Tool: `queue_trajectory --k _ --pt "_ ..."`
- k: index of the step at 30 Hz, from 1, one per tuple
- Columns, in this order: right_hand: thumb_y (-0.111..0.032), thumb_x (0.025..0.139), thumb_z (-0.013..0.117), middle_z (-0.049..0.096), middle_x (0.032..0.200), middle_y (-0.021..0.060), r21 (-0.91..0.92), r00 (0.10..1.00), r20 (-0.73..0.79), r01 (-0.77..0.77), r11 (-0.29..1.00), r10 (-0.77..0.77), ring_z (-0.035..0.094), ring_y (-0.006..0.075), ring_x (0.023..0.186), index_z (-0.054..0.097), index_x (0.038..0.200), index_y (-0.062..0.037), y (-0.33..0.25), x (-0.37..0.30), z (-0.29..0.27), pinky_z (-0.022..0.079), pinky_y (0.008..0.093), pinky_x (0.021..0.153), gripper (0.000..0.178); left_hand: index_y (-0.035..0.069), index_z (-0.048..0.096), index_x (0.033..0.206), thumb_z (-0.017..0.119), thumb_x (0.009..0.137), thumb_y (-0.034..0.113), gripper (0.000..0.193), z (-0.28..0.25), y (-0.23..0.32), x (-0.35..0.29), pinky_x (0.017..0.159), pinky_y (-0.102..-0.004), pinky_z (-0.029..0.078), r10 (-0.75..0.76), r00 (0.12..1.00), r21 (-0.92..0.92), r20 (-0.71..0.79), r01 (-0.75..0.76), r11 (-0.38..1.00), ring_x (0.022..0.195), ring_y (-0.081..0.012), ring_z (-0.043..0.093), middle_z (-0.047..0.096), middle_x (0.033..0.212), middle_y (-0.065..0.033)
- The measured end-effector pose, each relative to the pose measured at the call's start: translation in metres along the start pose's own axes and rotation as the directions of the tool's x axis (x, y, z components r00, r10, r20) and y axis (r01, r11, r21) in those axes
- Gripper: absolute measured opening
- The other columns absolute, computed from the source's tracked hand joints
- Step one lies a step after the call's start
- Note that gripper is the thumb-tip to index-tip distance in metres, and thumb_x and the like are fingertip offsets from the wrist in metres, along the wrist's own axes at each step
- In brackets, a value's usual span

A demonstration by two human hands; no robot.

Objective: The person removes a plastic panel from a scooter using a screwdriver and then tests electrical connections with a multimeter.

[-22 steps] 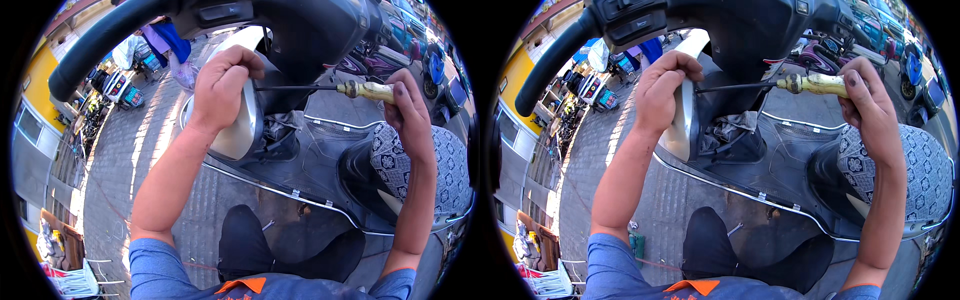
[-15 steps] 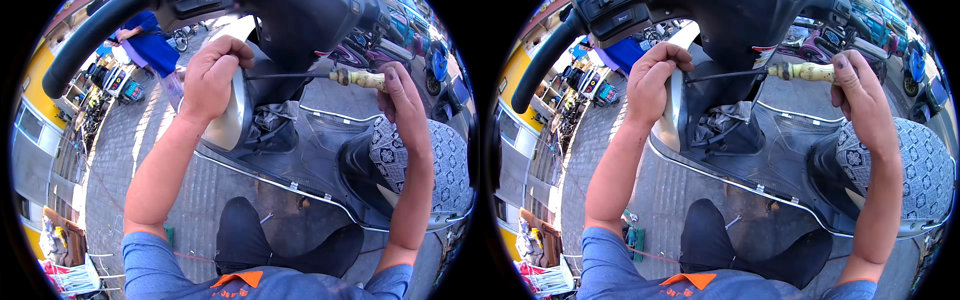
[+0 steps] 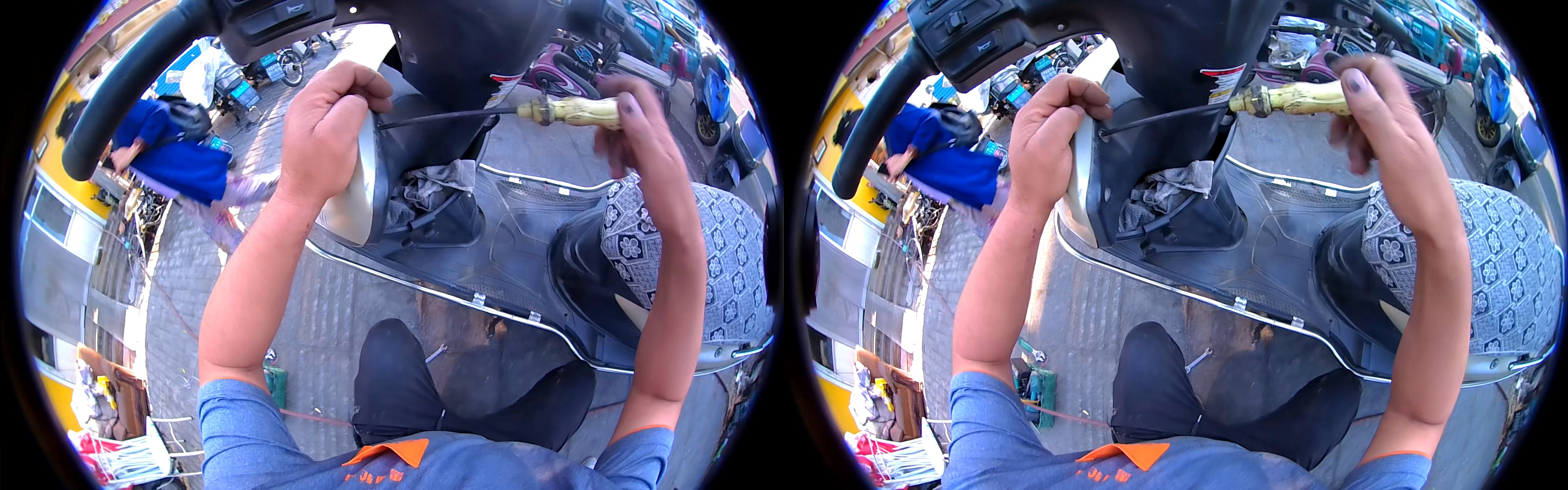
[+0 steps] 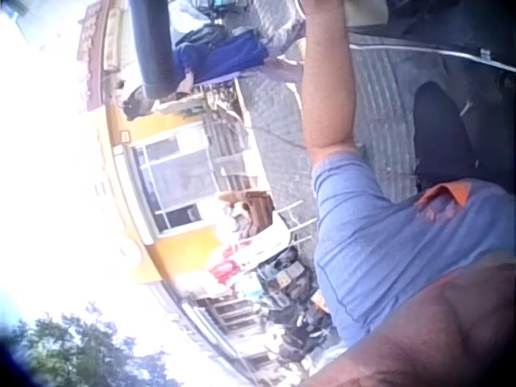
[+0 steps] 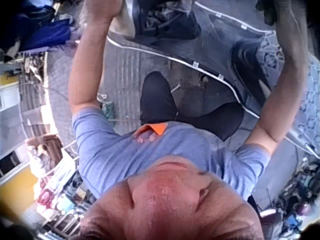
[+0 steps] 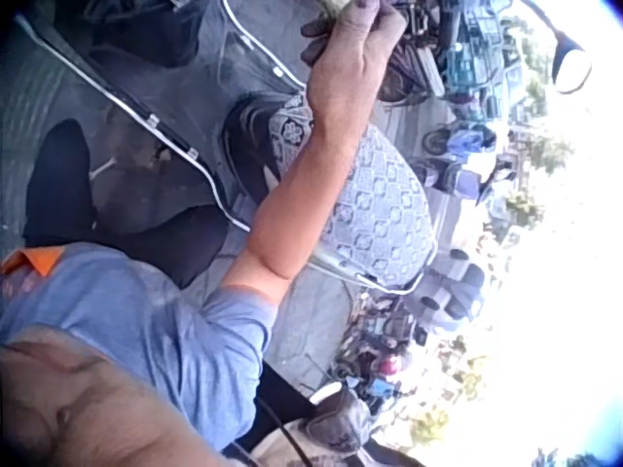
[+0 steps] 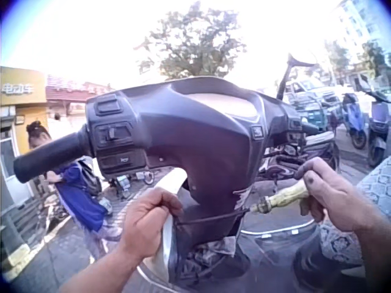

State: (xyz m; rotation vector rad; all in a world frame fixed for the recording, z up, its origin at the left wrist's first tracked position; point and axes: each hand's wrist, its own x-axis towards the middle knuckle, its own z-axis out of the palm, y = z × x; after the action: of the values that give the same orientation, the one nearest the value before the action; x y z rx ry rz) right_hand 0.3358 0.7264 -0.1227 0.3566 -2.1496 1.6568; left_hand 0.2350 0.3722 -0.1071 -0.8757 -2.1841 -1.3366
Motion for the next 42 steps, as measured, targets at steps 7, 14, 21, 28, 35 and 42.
queue_trajectory --k 7,14,21,28,35,42 --pt "-0.033 0.110 0.061 0.059 0.098 0.0017 0.042 0.989 -0.080 0.131 0.990 -0.127 0.052 0.0080 0.079 0.058 0.139 -0.0058 0.000 -0.002 0.012 0.044 0.0255 0.073 0.040 -0.002 0.074 0.102 0.048 0.090 0.012 0.032 -0.001 -0.002 0.000 0.090 -0.0329 0.054 -0.001 1.000 -0.035 -0.004 0.001 0.999 0.092 -0.0189 0.072 0.075 0.096 -0.0110" --pt "-0.037 0.113 0.057 0.060 0.094 0.0008 0.095 0.944 -0.179 0.297 0.950 -0.277 0.051 0.0073 0.077 0.059 0.135 -0.0065 -0.003 -0.005 0.024 0.041 0.0247 0.071 0.037 -0.002 0.074 0.101 0.048 0.089 0.009 0.031 0.000 0.000 -0.001 0.090 -0.0322 0.054 -0.004 1.000 -0.038 -0.006 0.004 0.999 0.092 -0.0183 0.072 0.075 0.096 -0.0109" --pt "-0.033 0.115 0.055 0.060 0.092 0.0014 0.265 0.971 -0.174 0.206 0.942 -0.163 0.051 0.0083 0.075 0.059 0.137 -0.0067 0.009 -0.013 0.024 0.044 0.0259 0.071 0.035 -0.002 0.074 0.100 0.049 0.088 0.008 0.029 0.001 -0.003 -0.001 0.090 -0.0324 0.054 -0.003 1.000 -0.026 0.005 0.003 1.000 0.092 -0.0181 0.072 0.074 0.096 -0.0107" --pt "-0.027 0.112 0.055 0.065 0.099 0.0035 0.162 0.970 -0.066 0.243 0.956 -0.235 0.052 0.0070 0.078 0.058 0.136 -0.0060 0.005 -0.011 0.010 0.043 0.0248 0.070 0.032 -0.001 0.074 0.101 0.048 0.088 0.008 0.030 0.000 0.001 0.000 0.090 -0.0326 0.053 -0.011 1.000 -0.008 -0.004 0.011 1.000 0.092 -0.0188 0.071 0.074 0.095 -0.0104" --pt "-0.031 0.108 0.057 0.063 0.115 0.0070 0.100 0.997 0.014 0.074 0.992 -0.076 0.060 0.0113 0.091 0.058 0.142 -0.0060 0.008 -0.009 -0.002 0.051 0.0287 0.081 0.043 -0.001 0.074 0.102 0.048 0.089 0.008 0.031 -0.002 0.000 -0.001 0.091 -0.0332 0.054 -0.024 1.000 -0.002 -0.003 0.024 1.000 0.093 -0.0194 0.072 0.074 0.097 -0.0116" --pt "-0.030 0.108 0.063 0.063 0.105 0.0017 0.045 1.000 -0.005 0.008 0.999 -0.008 0.056 0.0076 0.088 0.058 0.142 -0.0077 0.003 -0.013 -0.001 0.048 0.0266 0.077 0.041 0.000 0.075 0.103 0.049 0.089 0.009 0.031 -0.004 -0.002 0.001 0.093 -0.0335 0.053 -0.013 0.999 0.071 0.038 0.011 0.997 0.095 -0.0193 0.070 0.073 0.098 -0.0104"
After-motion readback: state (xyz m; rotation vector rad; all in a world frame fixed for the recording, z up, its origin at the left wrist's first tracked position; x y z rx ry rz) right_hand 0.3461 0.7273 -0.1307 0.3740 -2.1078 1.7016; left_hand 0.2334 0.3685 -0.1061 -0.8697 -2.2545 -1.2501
